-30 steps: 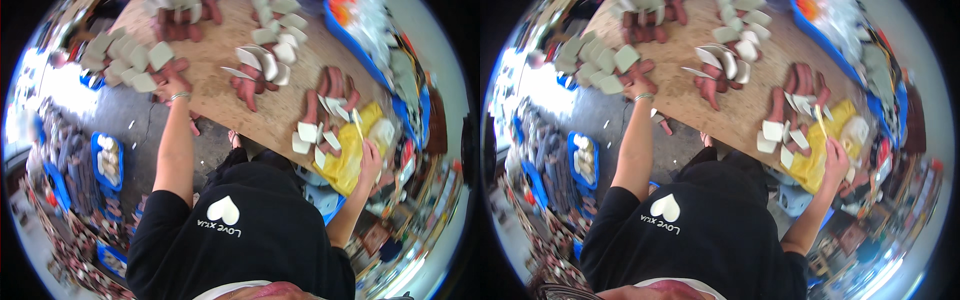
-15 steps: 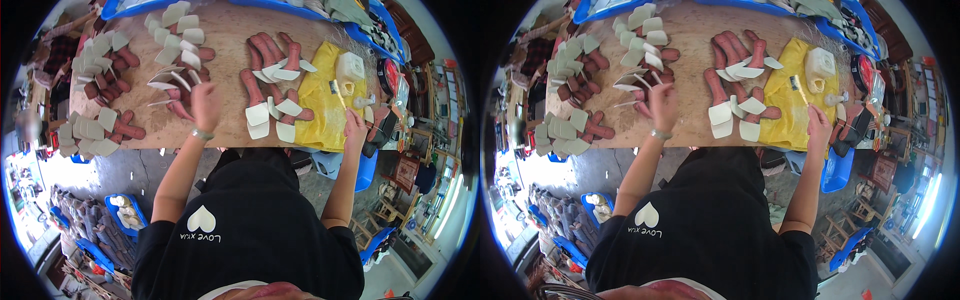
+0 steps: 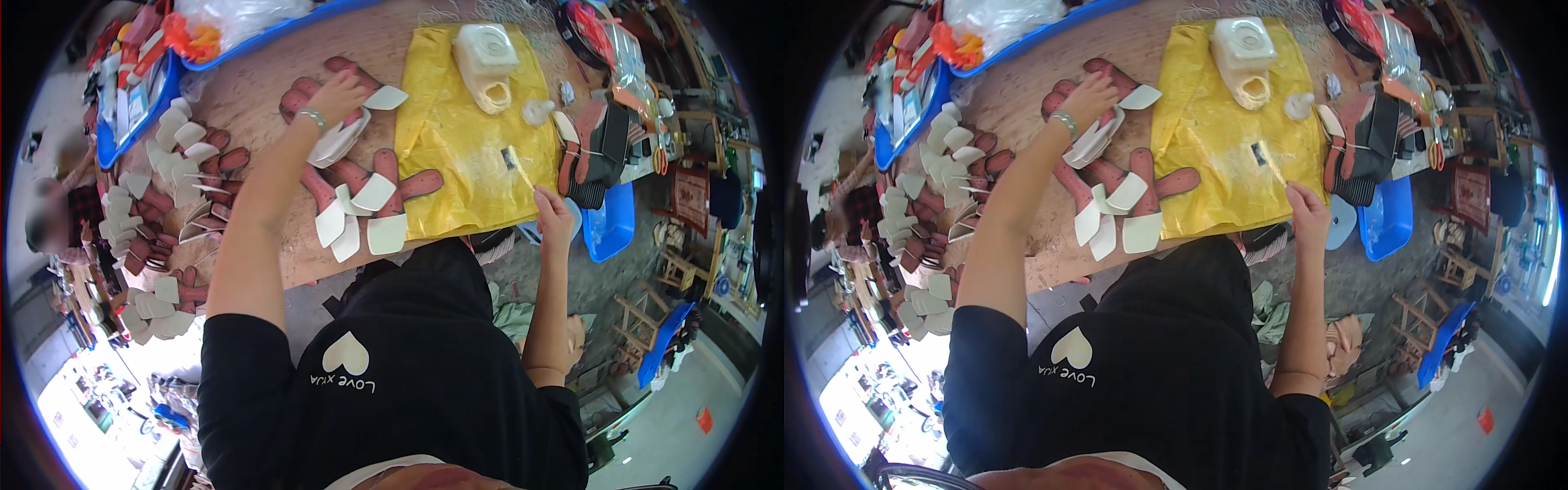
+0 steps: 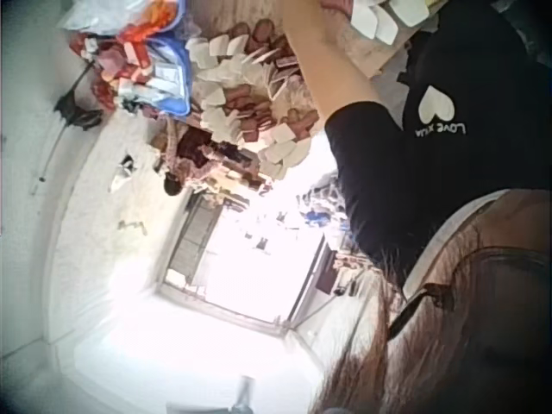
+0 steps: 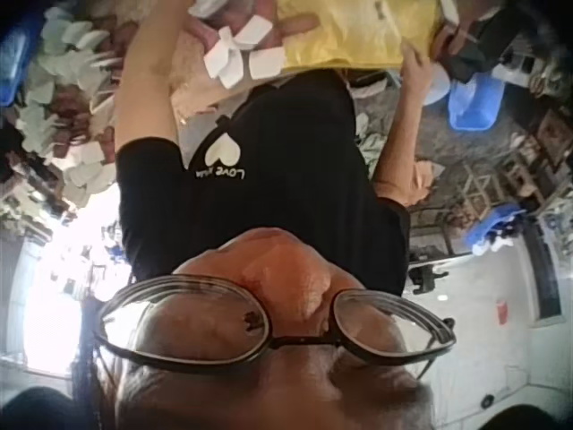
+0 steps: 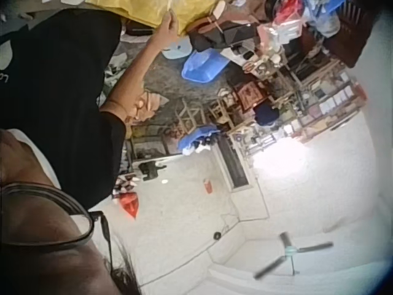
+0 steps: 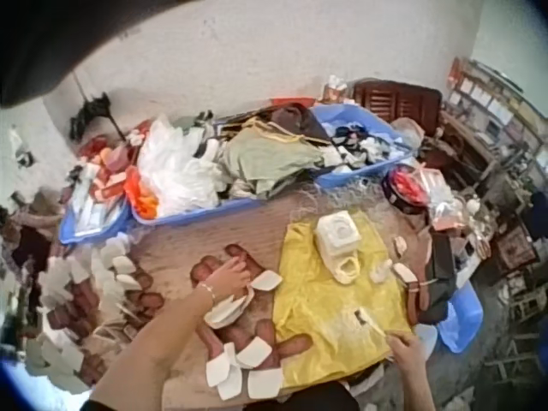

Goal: Applying glue to shoe components with a brush.

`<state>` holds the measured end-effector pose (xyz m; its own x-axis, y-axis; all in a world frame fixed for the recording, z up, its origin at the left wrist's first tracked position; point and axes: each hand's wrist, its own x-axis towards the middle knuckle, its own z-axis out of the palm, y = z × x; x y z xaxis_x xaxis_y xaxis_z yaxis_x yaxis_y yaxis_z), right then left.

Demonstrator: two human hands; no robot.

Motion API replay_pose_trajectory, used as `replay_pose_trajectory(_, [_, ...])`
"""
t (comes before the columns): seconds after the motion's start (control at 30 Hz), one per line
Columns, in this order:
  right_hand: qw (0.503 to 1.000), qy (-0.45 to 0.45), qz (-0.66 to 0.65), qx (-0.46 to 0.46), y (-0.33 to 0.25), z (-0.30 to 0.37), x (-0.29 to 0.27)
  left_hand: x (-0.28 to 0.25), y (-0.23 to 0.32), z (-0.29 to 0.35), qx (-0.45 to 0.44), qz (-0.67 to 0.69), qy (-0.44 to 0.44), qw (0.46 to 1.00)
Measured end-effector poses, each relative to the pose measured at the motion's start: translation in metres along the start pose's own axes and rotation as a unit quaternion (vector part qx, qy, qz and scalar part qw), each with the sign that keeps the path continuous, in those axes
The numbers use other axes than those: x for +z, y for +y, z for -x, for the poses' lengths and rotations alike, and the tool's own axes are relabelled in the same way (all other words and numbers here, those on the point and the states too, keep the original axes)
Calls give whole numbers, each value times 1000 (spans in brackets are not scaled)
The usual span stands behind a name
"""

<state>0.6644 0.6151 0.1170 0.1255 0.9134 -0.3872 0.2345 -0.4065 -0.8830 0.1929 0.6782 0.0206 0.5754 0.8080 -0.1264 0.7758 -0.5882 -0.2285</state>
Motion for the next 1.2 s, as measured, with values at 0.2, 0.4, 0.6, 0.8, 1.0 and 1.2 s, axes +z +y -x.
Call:
replay_pose_trajectory(0.2, [978, -19, 125, -168, 15, -101, 4, -66, -26, 57, -165, 103, -104, 975])
replay_pose_trajectory(0.4, [921, -6, 306, -242, -5, -167, 44, -132, 31, 96, -468, 243, -203, 825])
replay_pose_trajectory(0.6, [801, -18, 477, -361, -9, -202, 58, -174, 138, 76, -475, 848, -44, 232])
replay_pose_trajectory(0.8, [782, -31, 476, -400, 13, -179, 29, -179, 205, 26, -382, 918, 21, 100])
replay_pose_trajectory(1.0, [931, -118, 126, -322, 4, -68, 19, -181, 236, -8, -399, 911, 77, 71])
replay_pose_trajectory(1.2, [904, -106, 181, -373, -6, -97, 23, -196, 243, -10, -400, 910, 61, 92])
